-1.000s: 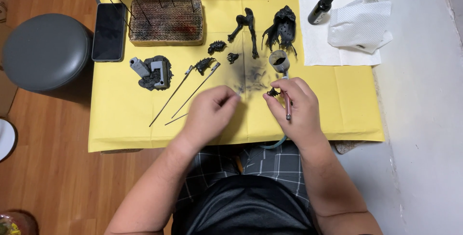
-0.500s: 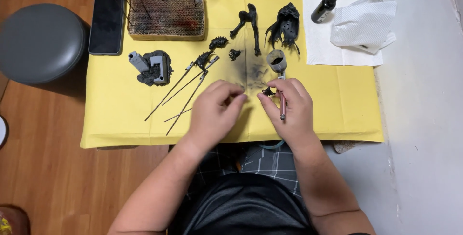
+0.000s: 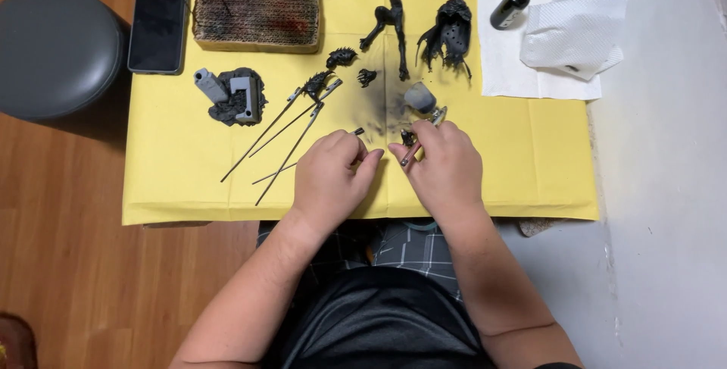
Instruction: Airbrushing various plastic model components on a workbench.
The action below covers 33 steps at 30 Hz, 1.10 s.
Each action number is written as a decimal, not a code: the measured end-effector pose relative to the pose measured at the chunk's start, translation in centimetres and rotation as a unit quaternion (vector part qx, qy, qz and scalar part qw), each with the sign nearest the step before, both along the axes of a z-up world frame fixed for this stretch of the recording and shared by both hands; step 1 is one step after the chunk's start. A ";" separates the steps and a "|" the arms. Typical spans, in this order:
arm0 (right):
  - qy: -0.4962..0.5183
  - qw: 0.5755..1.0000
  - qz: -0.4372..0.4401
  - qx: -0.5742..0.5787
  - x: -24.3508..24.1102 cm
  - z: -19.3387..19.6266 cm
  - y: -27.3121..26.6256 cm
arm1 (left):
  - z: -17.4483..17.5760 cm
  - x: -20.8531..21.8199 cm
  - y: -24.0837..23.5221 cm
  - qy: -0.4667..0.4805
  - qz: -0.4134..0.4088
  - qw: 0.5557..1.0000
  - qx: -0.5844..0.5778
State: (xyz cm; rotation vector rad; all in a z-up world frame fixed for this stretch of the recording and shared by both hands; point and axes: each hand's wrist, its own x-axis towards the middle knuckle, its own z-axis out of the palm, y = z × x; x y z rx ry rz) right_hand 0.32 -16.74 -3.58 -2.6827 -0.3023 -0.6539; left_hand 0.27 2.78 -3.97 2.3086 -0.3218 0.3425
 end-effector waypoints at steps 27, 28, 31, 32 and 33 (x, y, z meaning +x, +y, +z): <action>0.005 0.929 0.110 0.354 -3.3 1.4 -6.0 | -0.6 2.4 -6.0 -0.068 0.011 0.982 0.177; 0.005 0.929 0.107 0.355 -3.2 1.5 -6.0 | 0.1 2.4 -5.4 -0.067 0.007 0.982 0.178; 0.008 0.909 0.127 0.396 -3.0 1.1 -6.0 | 1.8 2.5 -3.9 0.011 -0.054 0.985 0.162; 0.019 0.900 0.131 0.415 -2.9 0.6 -6.1 | 2.2 2.4 -3.5 0.034 -0.065 0.983 0.170; 0.030 0.890 0.138 0.433 -2.7 0.2 -6.1 | 2.6 2.3 -3.0 0.057 -0.073 0.980 0.177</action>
